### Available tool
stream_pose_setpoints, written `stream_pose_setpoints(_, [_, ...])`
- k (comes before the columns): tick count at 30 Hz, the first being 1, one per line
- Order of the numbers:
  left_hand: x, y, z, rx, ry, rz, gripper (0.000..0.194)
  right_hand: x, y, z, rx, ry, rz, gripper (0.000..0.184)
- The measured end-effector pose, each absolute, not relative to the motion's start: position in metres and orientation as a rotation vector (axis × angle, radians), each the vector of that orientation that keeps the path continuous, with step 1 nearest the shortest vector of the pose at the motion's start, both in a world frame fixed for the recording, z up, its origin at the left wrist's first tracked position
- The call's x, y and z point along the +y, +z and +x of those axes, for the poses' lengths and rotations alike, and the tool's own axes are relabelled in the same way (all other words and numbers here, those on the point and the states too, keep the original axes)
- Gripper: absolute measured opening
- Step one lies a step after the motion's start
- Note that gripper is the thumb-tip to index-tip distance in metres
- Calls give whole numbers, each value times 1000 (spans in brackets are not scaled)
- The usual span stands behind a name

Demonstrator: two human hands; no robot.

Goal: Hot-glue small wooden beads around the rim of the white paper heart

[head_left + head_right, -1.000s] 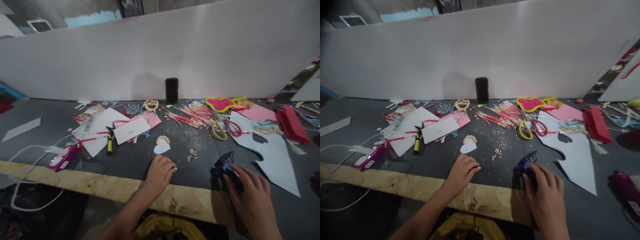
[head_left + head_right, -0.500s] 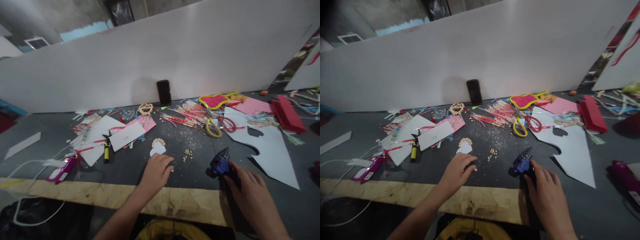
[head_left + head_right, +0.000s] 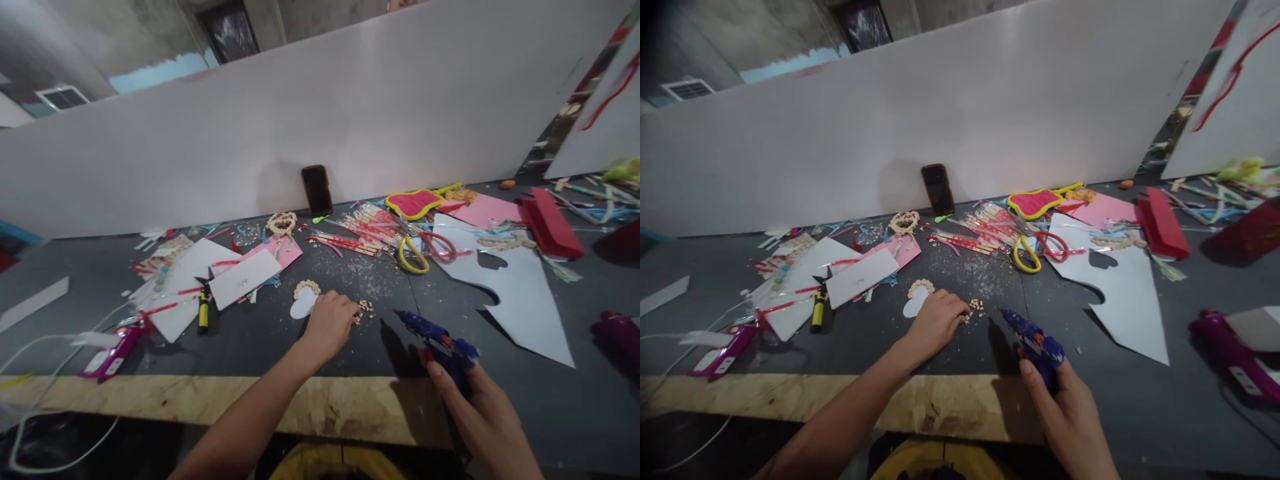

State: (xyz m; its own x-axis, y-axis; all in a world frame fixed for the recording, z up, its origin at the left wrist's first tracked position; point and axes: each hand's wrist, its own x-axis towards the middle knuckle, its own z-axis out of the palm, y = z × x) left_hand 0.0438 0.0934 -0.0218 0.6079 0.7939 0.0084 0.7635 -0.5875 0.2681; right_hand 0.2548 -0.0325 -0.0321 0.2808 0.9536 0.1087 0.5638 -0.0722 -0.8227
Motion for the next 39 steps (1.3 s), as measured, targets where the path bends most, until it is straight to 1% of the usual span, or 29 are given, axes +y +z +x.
stream_pose_setpoints(6, [94,-20,43,1288,219,2572,16,-34,-29,249,-1388,634,-1696,33])
stream_pose_setpoints(9, [88,-13,38,1302,418,2402,15,-37,-27,243,-1379,676,-1645,32])
stream_pose_setpoints(12, [76,-7,29,1322,686,2063,13,-40,-26,234,-1367,740,-1584,31])
stream_pose_setpoints(15, [63,-6,20,1363,818,1753,13,-40,-23,225,-1362,769,-1543,31])
stream_pose_setpoints(18, [53,-8,15,1369,867,1555,14,-38,-20,216,-1415,748,-1501,29])
stream_pose_setpoints(23, [45,-9,7,1328,946,1386,14,-34,-20,207,-1525,702,-1467,24])
stream_pose_setpoints(32, [45,-9,-4,1337,980,1359,13,-32,-13,197,-1619,579,-1468,21])
stream_pose_setpoints(39, [42,-11,-6,1300,1000,1311,11,-30,-10,192,-1634,507,-1482,23])
